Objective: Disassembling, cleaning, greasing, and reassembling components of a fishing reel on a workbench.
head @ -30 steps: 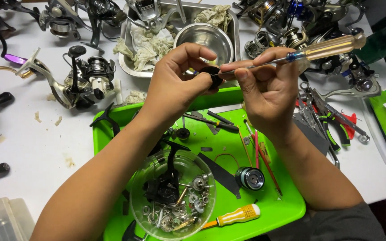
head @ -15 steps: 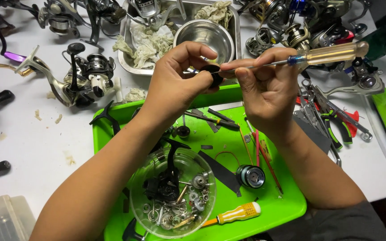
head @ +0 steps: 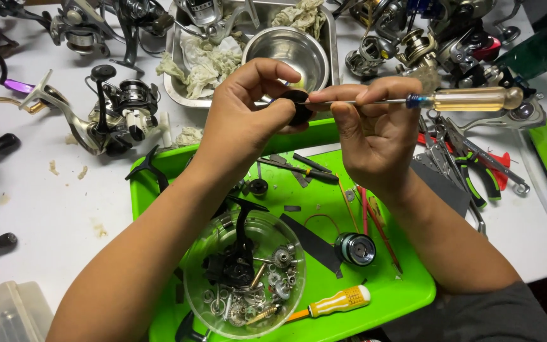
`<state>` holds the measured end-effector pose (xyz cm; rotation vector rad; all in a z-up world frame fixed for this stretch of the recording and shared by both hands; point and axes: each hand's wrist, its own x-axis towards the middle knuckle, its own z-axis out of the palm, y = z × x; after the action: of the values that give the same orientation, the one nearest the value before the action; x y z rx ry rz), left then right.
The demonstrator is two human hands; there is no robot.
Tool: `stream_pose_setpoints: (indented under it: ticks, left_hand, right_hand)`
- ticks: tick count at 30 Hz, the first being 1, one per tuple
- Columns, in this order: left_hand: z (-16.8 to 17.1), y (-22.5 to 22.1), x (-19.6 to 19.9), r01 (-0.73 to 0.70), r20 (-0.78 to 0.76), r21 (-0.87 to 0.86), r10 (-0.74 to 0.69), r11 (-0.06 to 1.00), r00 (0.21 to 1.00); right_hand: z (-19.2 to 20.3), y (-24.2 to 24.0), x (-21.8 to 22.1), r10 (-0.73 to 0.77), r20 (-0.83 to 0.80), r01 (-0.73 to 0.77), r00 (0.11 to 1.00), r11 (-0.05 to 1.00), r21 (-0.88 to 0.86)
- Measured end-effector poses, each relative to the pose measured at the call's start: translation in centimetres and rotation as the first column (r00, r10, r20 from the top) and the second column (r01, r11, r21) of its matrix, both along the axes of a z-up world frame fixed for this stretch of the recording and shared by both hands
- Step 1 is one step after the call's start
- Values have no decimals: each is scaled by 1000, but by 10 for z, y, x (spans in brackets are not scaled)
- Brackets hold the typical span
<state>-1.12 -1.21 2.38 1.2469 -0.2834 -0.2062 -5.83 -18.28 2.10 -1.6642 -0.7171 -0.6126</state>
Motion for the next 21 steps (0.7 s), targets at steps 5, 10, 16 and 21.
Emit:
stream_pose_setpoints:
  ticks: [5, 10, 16, 21]
  left_hand:
    - [-3, 0, 2, -8, 22, 4, 8, 1000, 1000]
    - [-5, -1, 2, -10, 45, -1, 10, 1000, 999]
    - [-2, -1, 0, -13, 41, 2, 13, 1000, 999]
    - [-3, -2, 0, -20, 1, -25, 20, 999, 1000]
  right_hand:
    - [1, 2, 0, -17, -1, 17, 1000, 1000, -6]
    - [1, 1, 0, 1, -3, -1, 1000, 1000, -28]
    - [-4, -2, 1, -2, 18, 2, 1000, 1000, -4]
    - [-7, -6, 3, 5, 126, 12, 992, 991, -131]
